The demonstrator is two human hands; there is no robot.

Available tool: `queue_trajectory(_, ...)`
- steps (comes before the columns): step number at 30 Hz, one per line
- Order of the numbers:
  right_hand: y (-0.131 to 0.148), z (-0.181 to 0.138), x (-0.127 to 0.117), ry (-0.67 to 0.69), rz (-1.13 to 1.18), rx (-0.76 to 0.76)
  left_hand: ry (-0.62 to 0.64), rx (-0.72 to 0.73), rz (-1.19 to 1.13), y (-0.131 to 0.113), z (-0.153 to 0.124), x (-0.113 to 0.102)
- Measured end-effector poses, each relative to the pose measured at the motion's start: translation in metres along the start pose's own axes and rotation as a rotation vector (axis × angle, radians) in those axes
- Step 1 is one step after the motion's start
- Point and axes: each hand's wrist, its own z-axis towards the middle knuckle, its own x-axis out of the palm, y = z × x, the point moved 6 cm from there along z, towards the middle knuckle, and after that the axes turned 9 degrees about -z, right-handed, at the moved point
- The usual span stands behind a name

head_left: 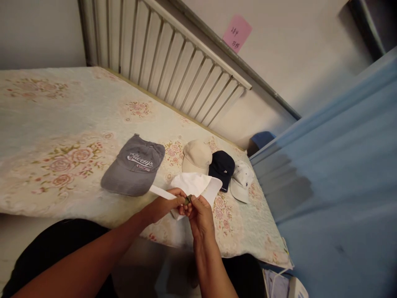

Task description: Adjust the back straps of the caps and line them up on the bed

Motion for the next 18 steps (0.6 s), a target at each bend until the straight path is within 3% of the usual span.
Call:
queue_trajectory(5,-0.001,-0.004,-0.003,-0.008,0.028,0.002,-0.081,-0.027,-0.012,0.004,-0.004,0.002)
queue_trajectory(9,-0.005,-0.008,-0.007,-0.011,0.010,-0.008,-0.231,-0.011,0.029,0.004,-0.009,0.010)
queue_trajectory(18,0.003,-0.021,-0.019,0.006,-0.040,-0.062,-0.459,0.089,0.009,-0.006,-0.017,0.050)
